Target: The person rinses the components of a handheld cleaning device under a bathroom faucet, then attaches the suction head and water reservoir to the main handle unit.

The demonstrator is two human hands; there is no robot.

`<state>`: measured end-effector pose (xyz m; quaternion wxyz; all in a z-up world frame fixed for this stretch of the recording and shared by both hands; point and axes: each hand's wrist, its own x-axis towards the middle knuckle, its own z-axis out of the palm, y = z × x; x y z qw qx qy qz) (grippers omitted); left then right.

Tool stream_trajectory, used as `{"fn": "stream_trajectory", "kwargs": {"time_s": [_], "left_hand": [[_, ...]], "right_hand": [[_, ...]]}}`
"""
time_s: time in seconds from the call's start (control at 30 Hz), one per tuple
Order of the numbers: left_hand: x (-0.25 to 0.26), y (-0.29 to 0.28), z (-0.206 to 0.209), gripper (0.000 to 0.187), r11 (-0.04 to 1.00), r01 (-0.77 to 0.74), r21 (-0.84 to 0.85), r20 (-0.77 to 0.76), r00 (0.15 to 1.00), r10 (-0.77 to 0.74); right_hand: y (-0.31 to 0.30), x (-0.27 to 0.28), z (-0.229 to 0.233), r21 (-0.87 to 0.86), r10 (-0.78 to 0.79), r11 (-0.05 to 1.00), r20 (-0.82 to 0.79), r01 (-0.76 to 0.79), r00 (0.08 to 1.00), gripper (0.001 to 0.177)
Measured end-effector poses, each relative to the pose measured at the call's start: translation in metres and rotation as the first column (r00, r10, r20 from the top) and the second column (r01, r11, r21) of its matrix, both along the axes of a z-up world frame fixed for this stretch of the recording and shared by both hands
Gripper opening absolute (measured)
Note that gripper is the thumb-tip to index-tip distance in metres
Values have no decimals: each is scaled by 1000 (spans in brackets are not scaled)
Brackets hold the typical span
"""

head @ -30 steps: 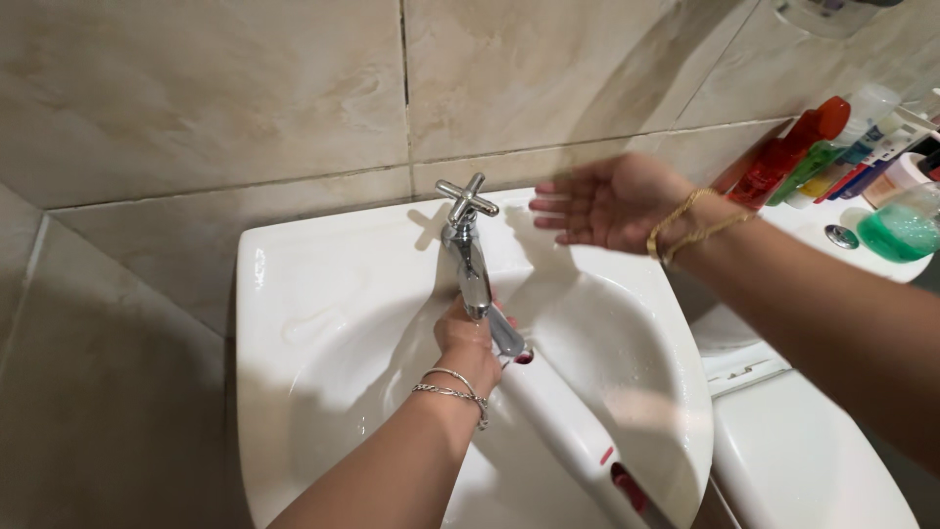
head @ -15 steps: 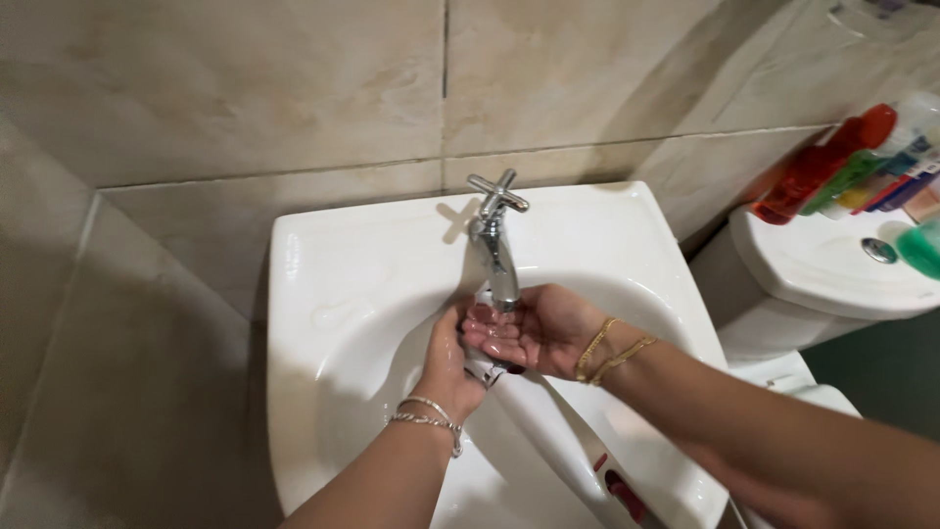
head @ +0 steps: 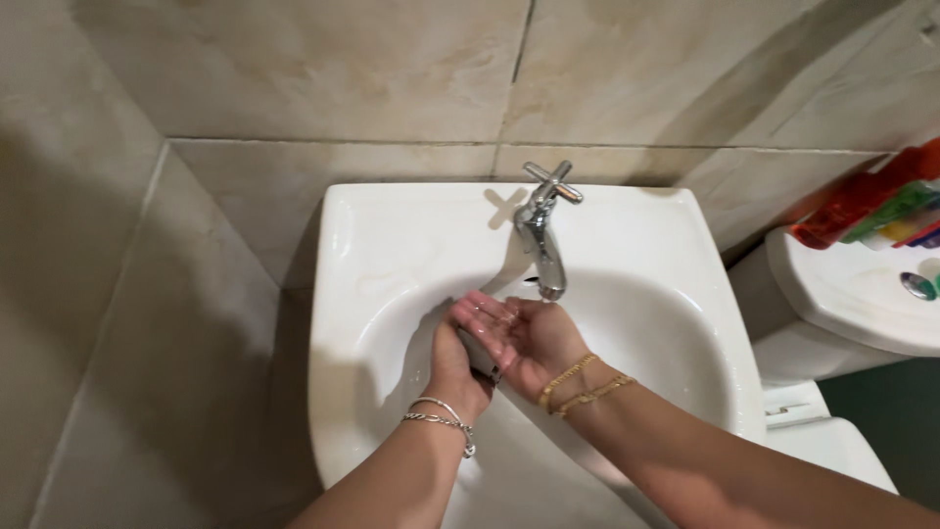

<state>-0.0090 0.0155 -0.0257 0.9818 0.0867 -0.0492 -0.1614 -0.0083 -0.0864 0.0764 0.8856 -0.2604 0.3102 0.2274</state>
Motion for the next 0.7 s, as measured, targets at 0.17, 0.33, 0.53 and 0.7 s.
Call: {"fn": "stream_trajectory", "kwargs": {"time_s": [0.17,0.33,0.53,0.7], "left_hand": [[-5,8,33,42,973,54,225,-545,835,80],[1,5,40,33,952,104,288,-668,734,122],[23,-2,-3,25,969,58,242,-636,764,114],[14,10,5,21,945,55,322,-708,677,202]], "right_hand": [[54,41,29,98,246,956,243,-277,938,55],[75,86,90,-323,449,877,291,-355,845,57],[32,28,75,-306,464,866,194,-396,864,41],[-18,-10,38,-223,136,965,-8,-135,991,32]]}}
